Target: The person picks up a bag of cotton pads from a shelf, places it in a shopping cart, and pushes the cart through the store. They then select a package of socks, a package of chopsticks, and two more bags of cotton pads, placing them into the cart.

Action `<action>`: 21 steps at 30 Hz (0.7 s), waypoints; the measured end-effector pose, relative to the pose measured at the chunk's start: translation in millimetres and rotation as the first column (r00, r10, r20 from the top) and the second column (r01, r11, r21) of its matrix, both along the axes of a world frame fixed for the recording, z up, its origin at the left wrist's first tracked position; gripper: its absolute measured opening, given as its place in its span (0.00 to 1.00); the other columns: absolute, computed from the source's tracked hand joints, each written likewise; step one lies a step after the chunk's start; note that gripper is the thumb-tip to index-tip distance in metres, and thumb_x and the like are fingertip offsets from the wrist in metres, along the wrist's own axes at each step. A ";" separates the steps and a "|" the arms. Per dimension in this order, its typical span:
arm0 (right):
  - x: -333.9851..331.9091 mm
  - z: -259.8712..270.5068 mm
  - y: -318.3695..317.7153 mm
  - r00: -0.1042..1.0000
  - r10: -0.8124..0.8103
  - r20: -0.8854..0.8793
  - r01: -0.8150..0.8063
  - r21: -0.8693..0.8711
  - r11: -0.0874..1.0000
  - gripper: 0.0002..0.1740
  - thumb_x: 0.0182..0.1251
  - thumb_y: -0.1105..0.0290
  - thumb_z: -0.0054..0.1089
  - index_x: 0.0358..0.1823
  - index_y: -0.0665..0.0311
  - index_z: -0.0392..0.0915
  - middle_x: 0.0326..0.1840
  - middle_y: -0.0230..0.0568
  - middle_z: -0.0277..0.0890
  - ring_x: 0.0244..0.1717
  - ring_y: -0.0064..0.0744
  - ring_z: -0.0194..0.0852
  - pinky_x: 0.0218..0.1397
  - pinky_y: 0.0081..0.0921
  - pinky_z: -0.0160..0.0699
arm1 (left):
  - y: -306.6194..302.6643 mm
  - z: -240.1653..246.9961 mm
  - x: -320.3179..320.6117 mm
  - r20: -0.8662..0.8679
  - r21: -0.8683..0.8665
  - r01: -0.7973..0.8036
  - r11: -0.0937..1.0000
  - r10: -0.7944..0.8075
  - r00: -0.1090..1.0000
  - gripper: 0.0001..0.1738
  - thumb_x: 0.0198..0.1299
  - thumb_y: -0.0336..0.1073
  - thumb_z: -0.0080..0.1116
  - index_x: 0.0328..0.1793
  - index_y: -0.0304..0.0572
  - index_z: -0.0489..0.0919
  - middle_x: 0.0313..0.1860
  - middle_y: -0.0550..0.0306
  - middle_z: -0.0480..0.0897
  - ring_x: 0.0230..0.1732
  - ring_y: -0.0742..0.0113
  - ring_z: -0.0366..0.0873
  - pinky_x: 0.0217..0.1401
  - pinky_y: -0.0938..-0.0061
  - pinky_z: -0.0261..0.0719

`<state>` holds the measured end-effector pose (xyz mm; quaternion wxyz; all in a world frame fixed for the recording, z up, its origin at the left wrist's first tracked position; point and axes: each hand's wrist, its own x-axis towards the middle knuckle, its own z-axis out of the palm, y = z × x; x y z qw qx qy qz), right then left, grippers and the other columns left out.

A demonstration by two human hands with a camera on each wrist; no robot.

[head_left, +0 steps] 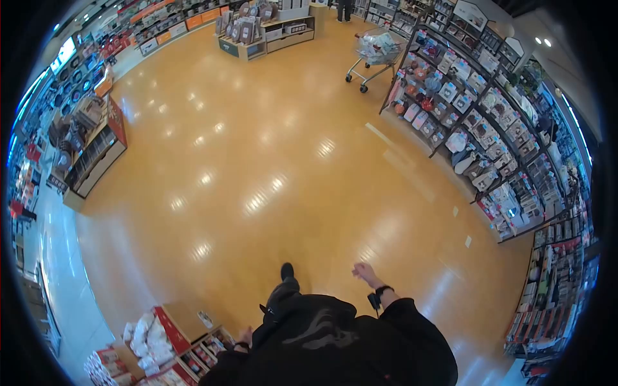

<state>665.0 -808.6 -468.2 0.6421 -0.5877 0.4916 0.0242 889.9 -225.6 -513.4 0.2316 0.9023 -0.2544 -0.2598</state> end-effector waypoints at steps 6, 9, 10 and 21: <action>-69.6 -34.6 74.4 0.881 0.286 -0.377 -0.425 -0.365 0.829 0.18 0.70 0.57 0.49 0.44 0.64 0.80 0.38 0.44 0.84 0.39 0.40 0.82 0.45 0.37 0.79 | -264.9 -9.2 281.0 -0.546 -0.052 -0.504 0.862 0.398 0.737 0.17 0.64 0.43 0.50 0.41 0.34 0.78 0.25 0.53 0.79 0.22 0.64 0.76 0.23 0.70 0.75; -19.9 -54.7 16.1 0.904 0.248 -0.348 -0.383 -0.402 0.832 0.17 0.69 0.57 0.49 0.42 0.63 0.80 0.37 0.44 0.83 0.39 0.41 0.82 0.44 0.38 0.79 | -412.2 37.4 375.7 -0.505 -0.081 -0.376 0.923 0.287 0.814 0.20 0.65 0.45 0.52 0.54 0.38 0.75 0.40 0.55 0.80 0.39 0.67 0.79 0.35 0.70 0.78; -9.3 -58.2 -0.5 0.909 0.241 -0.341 -0.374 -0.410 0.832 0.17 0.68 0.58 0.50 0.41 0.63 0.80 0.36 0.45 0.83 0.39 0.42 0.82 0.44 0.39 0.79 | -454.9 43.8 395.4 -0.499 -0.153 -0.344 0.927 0.228 0.836 0.20 0.65 0.45 0.52 0.55 0.38 0.75 0.40 0.55 0.80 0.39 0.67 0.79 0.35 0.70 0.78; 167.1 -80.4 -285.6 0.966 0.152 -0.209 -0.245 -0.554 0.796 0.14 0.62 0.60 0.54 0.28 0.59 0.83 0.32 0.47 0.82 0.36 0.49 0.80 0.40 0.45 0.78 | -695.9 66.9 426.0 -0.726 -0.004 0.015 1.000 -0.013 0.688 0.21 0.70 0.47 0.50 0.59 0.39 0.75 0.49 0.53 0.81 0.49 0.63 0.81 0.46 0.66 0.82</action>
